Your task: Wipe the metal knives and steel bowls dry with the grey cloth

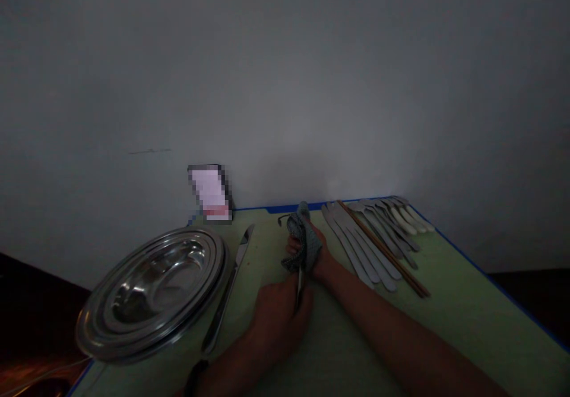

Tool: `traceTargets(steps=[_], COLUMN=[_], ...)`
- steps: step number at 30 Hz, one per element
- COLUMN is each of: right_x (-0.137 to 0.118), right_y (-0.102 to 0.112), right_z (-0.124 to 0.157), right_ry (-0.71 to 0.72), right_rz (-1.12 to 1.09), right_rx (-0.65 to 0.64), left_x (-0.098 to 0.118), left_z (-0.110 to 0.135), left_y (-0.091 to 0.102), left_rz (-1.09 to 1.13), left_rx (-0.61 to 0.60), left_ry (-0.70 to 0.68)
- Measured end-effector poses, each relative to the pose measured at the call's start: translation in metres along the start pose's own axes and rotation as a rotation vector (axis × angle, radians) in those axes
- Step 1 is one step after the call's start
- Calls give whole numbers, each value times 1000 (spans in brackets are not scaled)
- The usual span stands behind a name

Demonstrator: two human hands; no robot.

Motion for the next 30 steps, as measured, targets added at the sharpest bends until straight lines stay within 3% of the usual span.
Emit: traceTargets(steps=[19, 26, 30], right_x=[2, -33, -44], right_y=[-1, 24, 30], right_z=[-3, -5, -2], right_ry=[1, 311, 394], right_rz=[40, 116, 183], right_rx=[-38, 155, 188], left_x=[3, 22, 21], left_z=[2, 15, 13], left_y=[-3, -6, -7], left_rz=[-38, -184, -209], left_rx=[-3, -57, -60], left_ry=[-68, -179, -180])
Point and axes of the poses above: each hand's wrist, its own z-axis away from the middle knuckle, its own y-axis out of the back of the hand, x = y × z, the point moved 7 cm from there along -z, towards the middle knuckle, and after that the axes turned 2 degrees about z, right-handed, at the moved point
